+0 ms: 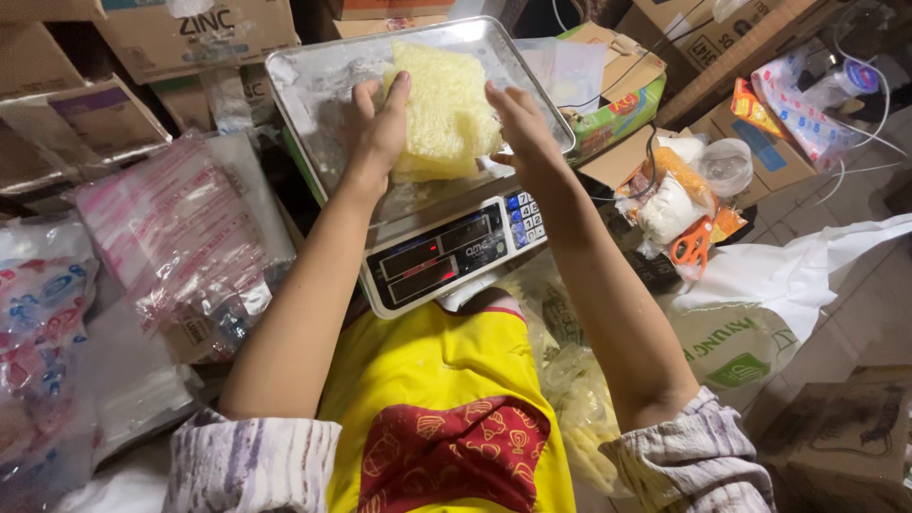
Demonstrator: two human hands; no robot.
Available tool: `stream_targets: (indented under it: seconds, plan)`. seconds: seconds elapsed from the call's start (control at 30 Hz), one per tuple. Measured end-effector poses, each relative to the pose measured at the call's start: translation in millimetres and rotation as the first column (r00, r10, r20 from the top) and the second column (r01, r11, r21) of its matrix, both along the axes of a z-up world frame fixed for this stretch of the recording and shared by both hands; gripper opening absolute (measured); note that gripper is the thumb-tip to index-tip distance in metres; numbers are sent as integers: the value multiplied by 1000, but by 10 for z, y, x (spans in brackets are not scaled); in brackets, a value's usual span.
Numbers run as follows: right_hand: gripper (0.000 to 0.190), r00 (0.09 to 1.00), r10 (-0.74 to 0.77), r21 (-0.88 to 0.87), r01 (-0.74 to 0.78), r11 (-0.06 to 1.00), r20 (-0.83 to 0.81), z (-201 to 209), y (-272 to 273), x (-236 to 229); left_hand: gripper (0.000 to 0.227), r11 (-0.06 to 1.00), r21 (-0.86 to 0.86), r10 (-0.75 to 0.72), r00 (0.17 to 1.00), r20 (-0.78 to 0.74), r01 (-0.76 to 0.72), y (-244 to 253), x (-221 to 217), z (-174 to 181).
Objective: The person weighs portions of yellow noodles on a digital scale, places them into plastic bags, ties the bags, and sets them aside. The process is repeated multiple times with consistent portion sizes.
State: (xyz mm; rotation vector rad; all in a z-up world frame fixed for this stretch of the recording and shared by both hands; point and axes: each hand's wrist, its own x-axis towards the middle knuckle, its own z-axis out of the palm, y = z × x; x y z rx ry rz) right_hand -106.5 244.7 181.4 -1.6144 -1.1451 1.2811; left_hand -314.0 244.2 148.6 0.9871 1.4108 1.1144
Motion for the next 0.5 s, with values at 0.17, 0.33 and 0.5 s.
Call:
stream_targets:
  seconds: [0.17, 0.33, 0.5]
  plan:
    - [75, 988, 30, 162, -6, 987, -148, 49, -422, 202, 53, 901, 427, 156, 977, -145, -81, -253, -69, 55]
    - [54, 960, 43, 198, 13, 980, -278, -68, -893, 413, 25, 731, 617, 55, 927, 370, -290, -531, 6, 60]
    - [32, 892, 113, 223, -14, 975, -438, -234, -1269, 599, 19, 776, 546, 72, 904, 422, -316, -901, 176, 99]
